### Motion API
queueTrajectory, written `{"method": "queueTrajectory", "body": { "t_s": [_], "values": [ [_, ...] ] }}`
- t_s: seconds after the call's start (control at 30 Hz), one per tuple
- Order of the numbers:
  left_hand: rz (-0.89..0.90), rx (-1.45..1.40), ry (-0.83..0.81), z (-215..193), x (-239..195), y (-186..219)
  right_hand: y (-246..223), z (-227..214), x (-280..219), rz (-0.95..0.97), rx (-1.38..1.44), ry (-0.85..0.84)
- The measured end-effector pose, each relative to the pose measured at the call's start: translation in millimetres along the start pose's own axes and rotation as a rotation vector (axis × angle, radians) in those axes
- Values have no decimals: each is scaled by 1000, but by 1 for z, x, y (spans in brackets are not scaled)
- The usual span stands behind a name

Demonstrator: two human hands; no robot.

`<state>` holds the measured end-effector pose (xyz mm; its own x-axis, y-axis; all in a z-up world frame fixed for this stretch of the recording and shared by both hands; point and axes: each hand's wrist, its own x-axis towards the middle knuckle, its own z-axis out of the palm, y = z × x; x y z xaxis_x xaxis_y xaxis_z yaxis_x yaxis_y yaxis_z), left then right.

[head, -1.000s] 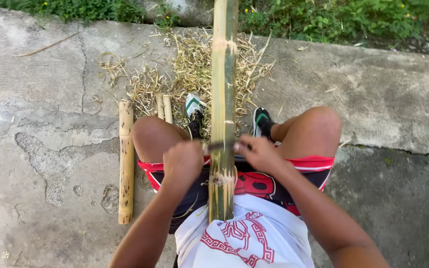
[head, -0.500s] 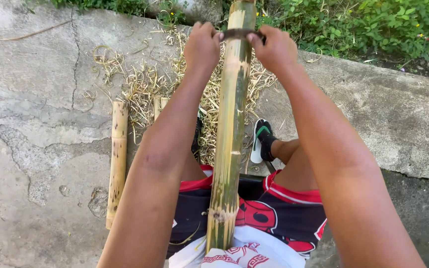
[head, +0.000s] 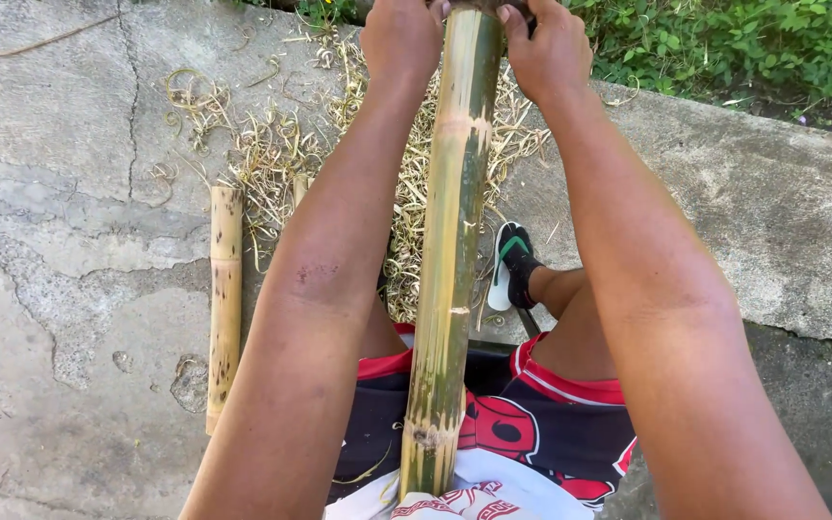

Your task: The recorder uses a small curved knife to strip and carve the top edge of a bamboo pole.

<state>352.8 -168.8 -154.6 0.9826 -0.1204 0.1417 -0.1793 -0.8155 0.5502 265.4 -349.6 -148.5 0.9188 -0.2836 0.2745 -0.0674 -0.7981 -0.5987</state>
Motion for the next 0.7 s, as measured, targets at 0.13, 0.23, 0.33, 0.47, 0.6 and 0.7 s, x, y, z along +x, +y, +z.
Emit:
{"method": "queueTrajectory", "body": {
  "t_s": [0.13, 0.23, 0.33, 0.47, 0.6, 0.7],
  "values": [
    [-34, 52, -62, -4, -4, -1, 6, -2, -11, 3, -31, -32],
    [0, 1, 11, -18, -18, 4, 2, -7, -20, -49, -85, -32],
    [29, -51, -6, -39, -39, 9, -14, -16, -38, 73, -45, -117],
    [133, -22, 15, -54, -64, 2, -33, -33, -62, 106, -53, -151],
    [-108, 177, -469, -99, -90, 15, -50, -59, -80, 190, -18, -393],
    [-180, 269, -727, -137, -94, 29, -49, -68, -75, 194, 69, -662]
  ]
}}
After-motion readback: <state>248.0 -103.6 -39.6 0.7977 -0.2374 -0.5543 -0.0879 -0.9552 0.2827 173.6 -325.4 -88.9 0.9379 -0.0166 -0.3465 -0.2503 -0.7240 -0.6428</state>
